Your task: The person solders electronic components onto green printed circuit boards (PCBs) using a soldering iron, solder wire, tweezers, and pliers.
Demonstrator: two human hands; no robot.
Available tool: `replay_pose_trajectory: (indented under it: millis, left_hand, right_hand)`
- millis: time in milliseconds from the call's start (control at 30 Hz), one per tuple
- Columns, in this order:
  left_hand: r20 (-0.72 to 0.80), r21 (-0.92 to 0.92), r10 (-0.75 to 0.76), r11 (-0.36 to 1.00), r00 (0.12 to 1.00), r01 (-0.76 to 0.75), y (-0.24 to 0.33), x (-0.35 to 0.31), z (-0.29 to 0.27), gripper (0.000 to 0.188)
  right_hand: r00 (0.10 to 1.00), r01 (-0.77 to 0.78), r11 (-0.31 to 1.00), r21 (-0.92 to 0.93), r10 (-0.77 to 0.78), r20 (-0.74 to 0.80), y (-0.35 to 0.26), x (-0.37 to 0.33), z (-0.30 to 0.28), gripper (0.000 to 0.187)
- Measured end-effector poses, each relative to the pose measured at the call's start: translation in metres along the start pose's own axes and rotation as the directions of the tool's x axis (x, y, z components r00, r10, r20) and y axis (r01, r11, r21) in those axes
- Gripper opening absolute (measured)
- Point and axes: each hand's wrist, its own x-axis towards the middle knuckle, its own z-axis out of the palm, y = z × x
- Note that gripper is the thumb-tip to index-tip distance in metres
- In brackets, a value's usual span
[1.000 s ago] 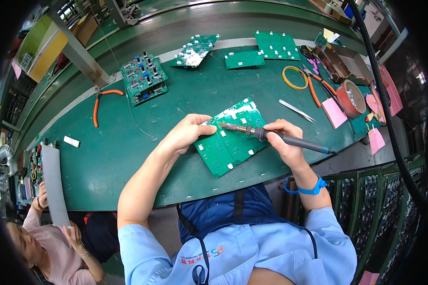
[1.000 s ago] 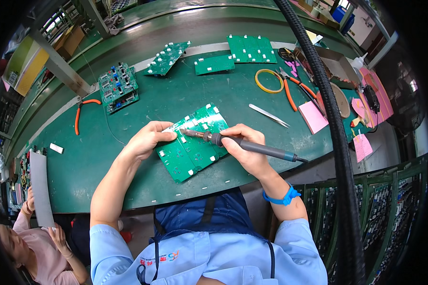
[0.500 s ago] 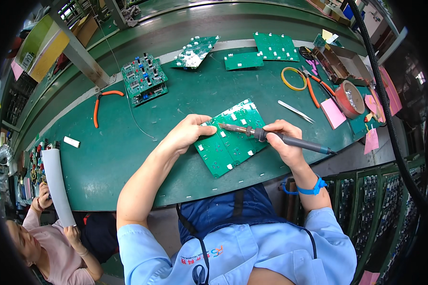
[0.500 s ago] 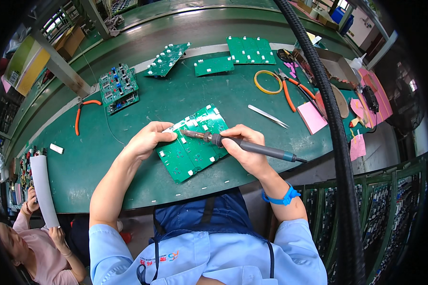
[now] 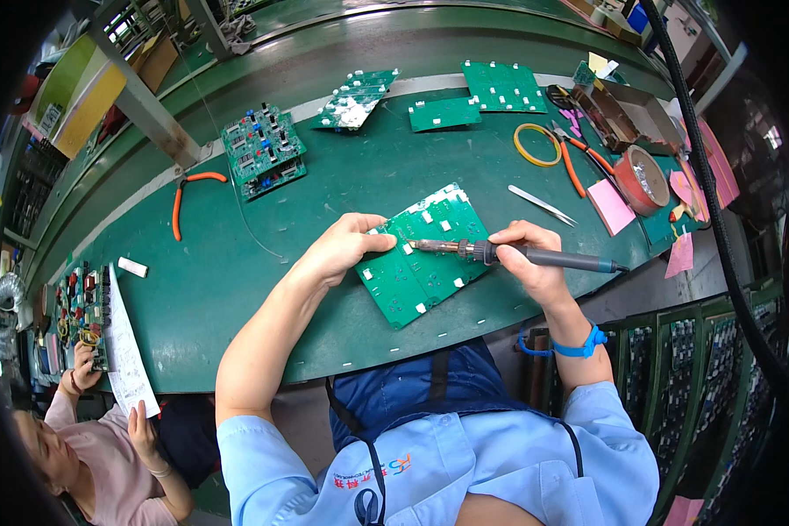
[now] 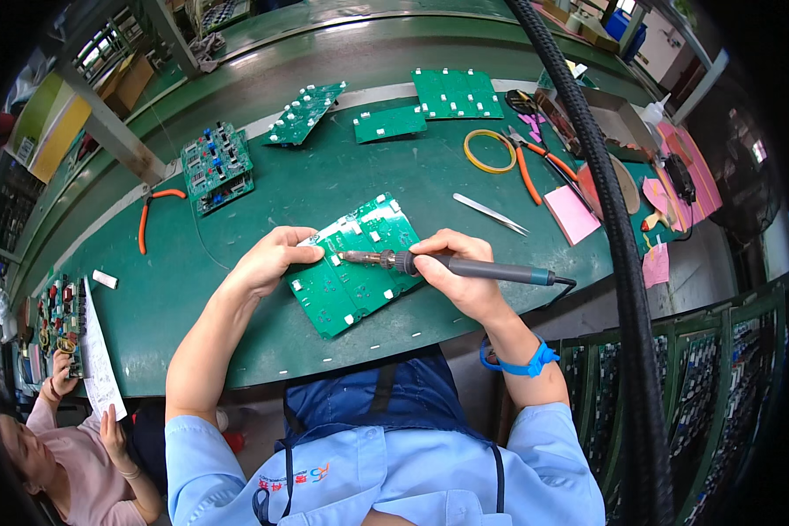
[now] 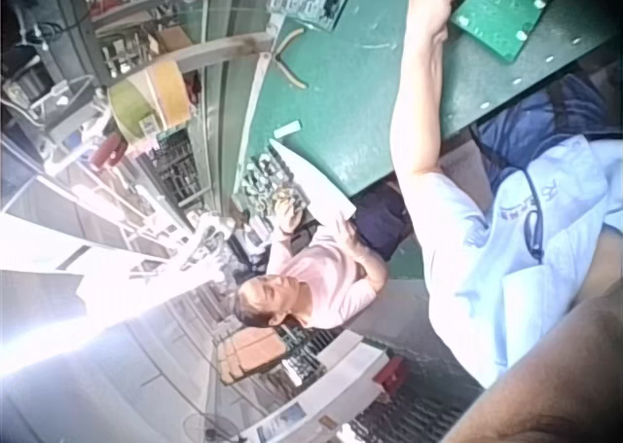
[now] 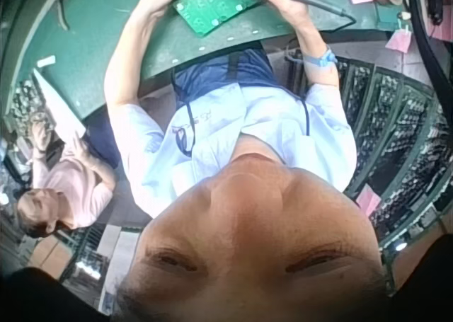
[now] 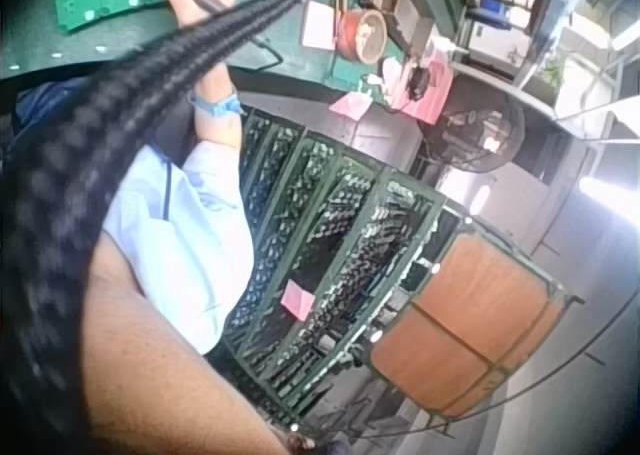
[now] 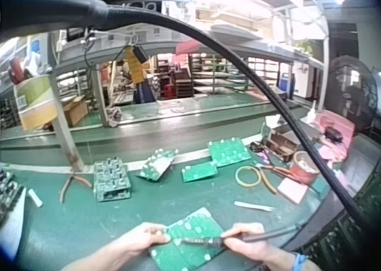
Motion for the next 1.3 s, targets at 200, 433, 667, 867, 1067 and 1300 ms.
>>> replay_pose_trajectory:
  millis: [200, 433, 667, 867, 1067, 1300]
  left_hand:
    - [-0.021, 0.001, -0.008, 1.0, 1.0, 0.008, 0.006, -0.002, 0.005, 0.026]
    - [-0.031, 0.012, -0.015, 1.0, 0.999, 0.015, 0.004, -0.002, 0.004, 0.027]
    - [-0.049, -0.019, 0.026, 0.999, 0.998, -0.027, 0.004, -0.002, 0.006, 0.023]
    - [-0.037, -0.032, 0.031, 0.999, 0.999, -0.032, 0.005, -0.001, 0.006, 0.024]
    - [-0.029, -0.017, 0.015, 1.0, 0.999, -0.016, 0.005, -0.001, 0.005, 0.024]
    - [0.102, -0.09, 0.005, 0.996, 0.995, 0.004, 0.002, 0.0, -0.003, 0.027]
  right_hand:
    - [0.997, 0.026, 0.996, 0.09, -0.02, -0.07, 0.002, -0.001, -0.004, 0.012]
    - [0.997, -0.001, 0.993, 0.12, 0.01, -0.078, 0.002, -0.003, 0.001, 0.011]
    - [0.998, 0.0, 0.994, 0.106, 0.007, -0.064, 0.007, -0.003, 0.005, 0.011]
    - [0.996, -0.003, 0.988, 0.153, 0.016, -0.085, 0.008, -0.002, 0.005, 0.011]
    - [0.998, -0.014, 0.995, 0.101, 0.019, -0.056, 0.01, -0.002, 0.005, 0.013]
    - [0.998, -0.062, 0.987, 0.147, 0.064, -0.015, 0.015, 0.0, 0.002, 0.014]
